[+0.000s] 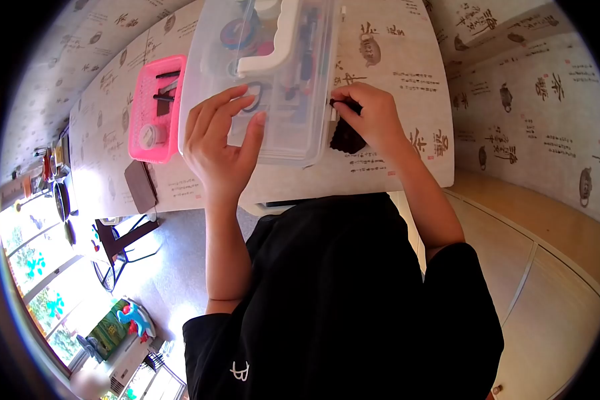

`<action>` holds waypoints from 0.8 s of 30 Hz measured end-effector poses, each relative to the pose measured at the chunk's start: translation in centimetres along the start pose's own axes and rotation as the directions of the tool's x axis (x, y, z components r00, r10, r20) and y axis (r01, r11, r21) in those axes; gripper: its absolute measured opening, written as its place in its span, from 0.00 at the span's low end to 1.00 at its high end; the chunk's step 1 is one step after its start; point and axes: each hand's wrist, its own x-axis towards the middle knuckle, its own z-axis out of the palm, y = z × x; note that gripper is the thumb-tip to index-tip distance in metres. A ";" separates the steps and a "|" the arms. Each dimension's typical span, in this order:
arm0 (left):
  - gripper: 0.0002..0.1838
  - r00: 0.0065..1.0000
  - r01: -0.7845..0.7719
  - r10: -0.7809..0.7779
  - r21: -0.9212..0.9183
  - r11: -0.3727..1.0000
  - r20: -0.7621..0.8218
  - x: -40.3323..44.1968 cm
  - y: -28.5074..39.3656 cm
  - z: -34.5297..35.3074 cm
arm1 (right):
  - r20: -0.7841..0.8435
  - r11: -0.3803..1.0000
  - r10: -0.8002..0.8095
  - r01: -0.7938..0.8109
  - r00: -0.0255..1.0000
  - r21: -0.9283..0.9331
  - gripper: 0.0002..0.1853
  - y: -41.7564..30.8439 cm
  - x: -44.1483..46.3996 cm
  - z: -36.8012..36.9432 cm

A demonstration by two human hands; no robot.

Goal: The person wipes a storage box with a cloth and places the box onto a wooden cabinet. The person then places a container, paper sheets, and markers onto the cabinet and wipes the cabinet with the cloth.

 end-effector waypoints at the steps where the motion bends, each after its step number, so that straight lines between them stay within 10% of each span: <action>1: 0.09 1.000 -0.002 0.002 0.003 1.000 -0.001 0.0 0.0 0.0 | -0.006 1.000 0.019 -0.018 1.000 0.008 0.09 -0.1 0.1 0.0; 24: 0.10 1.000 0.007 -0.007 0.006 1.000 0.006 0.0 0.1 -0.1 | 0.055 0.967 -0.149 0.157 0.987 -0.202 0.07 -0.1 -0.9 0.3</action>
